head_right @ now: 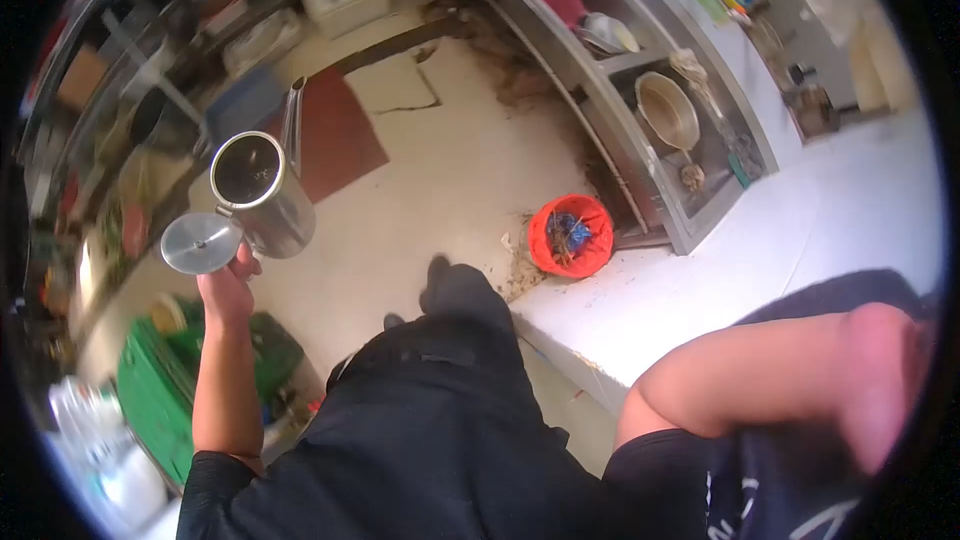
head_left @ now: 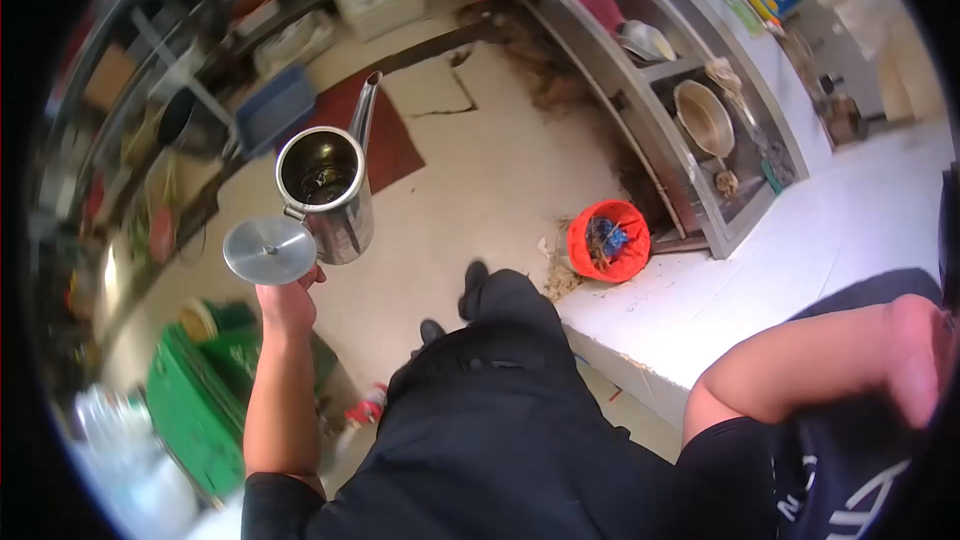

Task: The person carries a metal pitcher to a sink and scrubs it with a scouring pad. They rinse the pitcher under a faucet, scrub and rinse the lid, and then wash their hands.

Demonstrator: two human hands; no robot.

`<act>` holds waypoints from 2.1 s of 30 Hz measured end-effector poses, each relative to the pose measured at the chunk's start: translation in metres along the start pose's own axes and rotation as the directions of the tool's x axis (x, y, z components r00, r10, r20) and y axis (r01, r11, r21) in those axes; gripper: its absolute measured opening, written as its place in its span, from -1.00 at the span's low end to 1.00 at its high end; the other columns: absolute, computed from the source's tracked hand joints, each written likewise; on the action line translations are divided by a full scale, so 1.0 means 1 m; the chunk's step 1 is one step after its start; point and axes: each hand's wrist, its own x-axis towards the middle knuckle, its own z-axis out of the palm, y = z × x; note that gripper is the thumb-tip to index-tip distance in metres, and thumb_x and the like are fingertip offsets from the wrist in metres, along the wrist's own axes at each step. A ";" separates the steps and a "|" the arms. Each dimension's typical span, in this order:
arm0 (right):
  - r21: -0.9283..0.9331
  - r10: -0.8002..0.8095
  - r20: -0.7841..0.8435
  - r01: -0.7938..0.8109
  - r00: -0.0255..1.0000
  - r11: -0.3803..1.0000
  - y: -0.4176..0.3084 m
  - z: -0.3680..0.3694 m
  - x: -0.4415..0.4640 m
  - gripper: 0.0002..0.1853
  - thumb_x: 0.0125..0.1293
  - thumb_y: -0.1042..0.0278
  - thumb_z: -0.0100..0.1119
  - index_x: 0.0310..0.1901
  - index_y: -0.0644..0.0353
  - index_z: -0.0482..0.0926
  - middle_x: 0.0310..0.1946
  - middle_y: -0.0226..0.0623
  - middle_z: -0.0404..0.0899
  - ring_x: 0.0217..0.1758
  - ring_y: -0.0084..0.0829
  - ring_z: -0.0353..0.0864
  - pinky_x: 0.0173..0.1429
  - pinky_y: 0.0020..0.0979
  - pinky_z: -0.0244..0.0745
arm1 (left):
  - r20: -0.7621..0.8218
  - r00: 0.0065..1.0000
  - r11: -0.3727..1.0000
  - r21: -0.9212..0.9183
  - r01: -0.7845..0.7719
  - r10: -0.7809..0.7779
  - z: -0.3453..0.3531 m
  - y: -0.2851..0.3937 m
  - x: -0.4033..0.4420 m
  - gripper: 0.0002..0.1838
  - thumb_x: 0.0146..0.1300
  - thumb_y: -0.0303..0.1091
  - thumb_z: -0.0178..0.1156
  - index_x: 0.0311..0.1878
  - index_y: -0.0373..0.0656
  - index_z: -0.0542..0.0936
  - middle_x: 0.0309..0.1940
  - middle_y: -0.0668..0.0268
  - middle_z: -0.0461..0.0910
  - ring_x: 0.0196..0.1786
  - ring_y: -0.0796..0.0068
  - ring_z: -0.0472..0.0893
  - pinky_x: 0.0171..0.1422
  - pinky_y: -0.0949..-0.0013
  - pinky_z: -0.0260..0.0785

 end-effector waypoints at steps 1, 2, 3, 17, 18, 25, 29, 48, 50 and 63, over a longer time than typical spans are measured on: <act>-0.072 0.003 -0.001 -0.004 1.000 0.997 0.014 -0.002 -0.010 -0.36 0.39 0.18 -0.21 0.34 0.57 0.28 0.38 0.23 0.30 0.49 0.05 0.26 0.53 0.02 0.17 | 0.009 1.000 0.999 0.038 0.026 -0.027 0.026 0.005 0.032 -0.70 0.41 -0.10 0.02 -0.14 -0.14 0.55 -0.51 0.43 0.45 -0.54 0.59 0.34 -0.43 0.40 0.26; -0.130 0.000 -0.016 -0.002 1.000 0.992 0.028 -0.005 -0.021 -0.36 0.39 0.18 -0.21 0.34 0.57 0.28 0.38 0.24 0.30 0.49 0.05 0.26 0.53 0.02 0.18 | 0.112 0.993 0.999 0.042 0.020 -0.025 0.054 0.008 0.062 -0.75 0.42 -0.14 0.06 -0.16 -0.13 0.55 -0.50 0.45 0.44 -0.51 0.61 0.38 -0.43 0.43 0.26; -0.192 0.006 -0.032 -0.012 0.999 0.981 0.043 -0.009 -0.033 -0.36 0.38 0.19 -0.21 0.33 0.57 0.28 0.37 0.24 0.30 0.49 0.05 0.27 0.52 0.02 0.19 | 0.162 0.987 0.999 0.046 0.009 -0.016 0.086 0.008 0.093 -0.75 0.42 -0.14 0.06 -0.16 -0.13 0.55 -0.50 0.45 0.44 -0.51 0.61 0.38 -0.43 0.43 0.26; -0.435 0.543 -0.576 -0.791 0.612 0.430 0.196 -0.084 -0.170 -0.42 0.31 0.42 -0.20 0.35 0.52 0.24 0.35 0.12 0.36 0.36 -0.08 0.38 0.42 -0.06 0.32 | 0.912 0.377 0.388 0.411 -0.825 -0.163 0.614 0.014 0.320 -0.24 0.21 0.35 0.17 -0.52 -0.35 0.65 -0.58 -0.09 0.55 -0.45 -0.02 0.61 -0.27 0.01 0.41; -0.414 0.545 -0.635 -0.837 0.548 0.359 0.199 -0.088 -0.178 -0.44 0.31 0.44 -0.20 0.33 0.50 0.27 0.33 0.09 0.38 0.34 -0.11 0.40 0.40 -0.10 0.33 | 0.918 0.314 0.331 0.383 -0.862 -0.244 0.655 0.013 0.323 -0.22 0.20 0.40 0.15 -0.46 -0.33 0.68 -0.48 -0.10 0.60 -0.34 -0.03 0.65 -0.20 0.00 0.45; -0.374 0.350 -0.838 -0.908 0.419 0.189 0.210 -0.104 -0.240 -0.50 0.36 0.44 -0.22 0.31 0.39 0.34 0.22 -0.03 0.50 0.16 -0.25 0.51 0.26 -0.23 0.45 | 0.849 0.004 0.052 0.037 -0.998 -0.528 0.878 -0.017 0.282 -0.19 0.20 0.45 0.11 -0.04 -0.24 0.70 -0.04 0.02 0.70 0.07 0.05 0.68 0.14 0.13 0.52; -0.339 0.208 -0.911 -0.933 0.357 0.117 0.221 -0.103 -0.257 -0.49 0.33 0.44 -0.20 0.31 0.37 0.35 0.19 -0.05 0.52 0.10 -0.27 0.53 0.20 -0.25 0.47 | 0.784 -0.195 -0.045 -0.272 -0.961 -0.590 0.960 -0.067 0.261 -0.38 0.25 0.27 0.16 -0.03 -0.15 0.73 -0.04 0.13 0.72 0.05 0.15 0.70 0.10 0.18 0.55; -0.090 0.471 -0.880 -0.996 0.067 -0.028 0.377 -0.245 -0.288 -0.50 0.28 0.43 -0.05 0.27 0.36 0.41 0.12 -0.14 0.57 0.14 -0.37 0.52 0.29 -0.35 0.35 | 0.740 -0.175 -0.311 -0.468 -0.827 -0.650 1.041 -0.169 0.200 -0.78 0.22 -0.31 0.21 -0.15 -0.07 0.77 -0.18 0.24 0.76 -0.05 0.24 0.75 -0.07 0.23 0.60; -0.058 0.504 -0.863 -0.998 0.033 -0.035 0.394 -0.255 -0.289 -0.51 0.28 0.44 -0.05 0.26 0.36 0.41 0.12 -0.14 0.57 0.14 -0.38 0.52 0.29 -0.35 0.35 | 0.721 -0.170 -0.304 -0.477 -0.824 -0.671 1.037 -0.176 0.201 -0.78 0.22 -0.31 0.21 -0.14 -0.08 0.77 -0.17 0.24 0.76 -0.05 0.24 0.75 -0.08 0.22 0.60; -0.151 0.763 -0.643 -0.988 0.067 -0.041 0.498 -0.234 -0.312 -0.52 0.29 0.50 -0.08 0.27 0.36 0.42 0.17 -0.10 0.58 0.15 -0.37 0.55 0.25 -0.32 0.42 | 0.695 0.032 -0.022 0.022 -0.999 -0.719 1.050 -0.156 0.283 -0.19 0.22 0.48 0.04 -0.15 -0.21 0.75 -0.14 0.09 0.74 -0.03 0.16 0.72 0.02 0.20 0.53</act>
